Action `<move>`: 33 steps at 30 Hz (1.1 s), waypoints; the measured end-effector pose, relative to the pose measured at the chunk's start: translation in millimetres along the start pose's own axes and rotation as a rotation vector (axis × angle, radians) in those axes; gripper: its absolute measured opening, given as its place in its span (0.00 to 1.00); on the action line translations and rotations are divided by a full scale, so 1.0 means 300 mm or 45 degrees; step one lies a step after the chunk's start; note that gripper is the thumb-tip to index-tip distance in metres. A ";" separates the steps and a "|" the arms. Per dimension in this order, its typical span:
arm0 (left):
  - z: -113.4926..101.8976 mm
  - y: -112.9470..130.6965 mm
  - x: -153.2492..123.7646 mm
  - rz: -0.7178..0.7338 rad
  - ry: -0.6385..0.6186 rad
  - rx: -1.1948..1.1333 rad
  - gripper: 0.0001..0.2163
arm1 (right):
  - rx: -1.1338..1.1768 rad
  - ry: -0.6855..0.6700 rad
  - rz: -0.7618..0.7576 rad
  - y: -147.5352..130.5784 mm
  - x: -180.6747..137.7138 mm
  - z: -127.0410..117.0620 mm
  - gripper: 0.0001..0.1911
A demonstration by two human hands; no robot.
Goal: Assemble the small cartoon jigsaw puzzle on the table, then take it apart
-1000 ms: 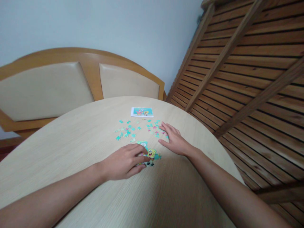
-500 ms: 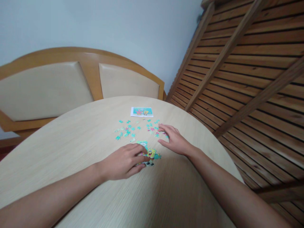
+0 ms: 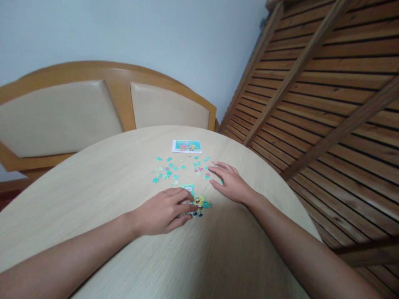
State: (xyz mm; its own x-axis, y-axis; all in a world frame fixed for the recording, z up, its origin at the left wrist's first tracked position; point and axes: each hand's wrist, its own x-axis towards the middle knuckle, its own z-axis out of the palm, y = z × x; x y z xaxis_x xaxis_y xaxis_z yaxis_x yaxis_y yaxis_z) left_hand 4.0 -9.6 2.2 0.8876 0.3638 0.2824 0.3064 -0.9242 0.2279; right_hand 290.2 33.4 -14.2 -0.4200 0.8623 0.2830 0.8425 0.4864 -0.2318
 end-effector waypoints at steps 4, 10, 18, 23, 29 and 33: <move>-0.001 -0.001 0.000 0.004 0.002 0.004 0.13 | -0.081 0.030 0.030 -0.010 -0.001 -0.050 0.16; 0.002 -0.004 -0.003 0.022 0.031 0.017 0.13 | -0.051 -0.098 0.069 -0.063 -0.022 -0.108 0.11; 0.001 -0.005 -0.005 0.036 0.006 0.025 0.14 | 0.201 -0.186 -0.054 -0.115 -0.038 -0.090 0.09; 0.002 -0.007 -0.003 0.045 -0.006 0.026 0.14 | 0.279 -0.186 -0.014 -0.111 -0.034 -0.098 0.09; 0.003 -0.008 -0.005 0.048 -0.005 0.019 0.14 | 0.272 -0.191 -0.112 -0.084 -0.041 -0.094 0.13; 0.004 -0.007 -0.004 0.049 0.008 0.019 0.14 | 0.275 -0.254 -0.118 -0.080 -0.045 -0.093 0.13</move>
State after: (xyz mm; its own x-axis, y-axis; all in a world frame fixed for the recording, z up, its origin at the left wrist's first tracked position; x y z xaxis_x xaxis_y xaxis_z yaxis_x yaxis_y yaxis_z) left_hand 2.7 -8.3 0.1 0.8969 0.3283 0.2963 0.2767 -0.9393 0.2030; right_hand 285.1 6.1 13.5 -0.5675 0.8133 0.1284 0.7155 0.5643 -0.4119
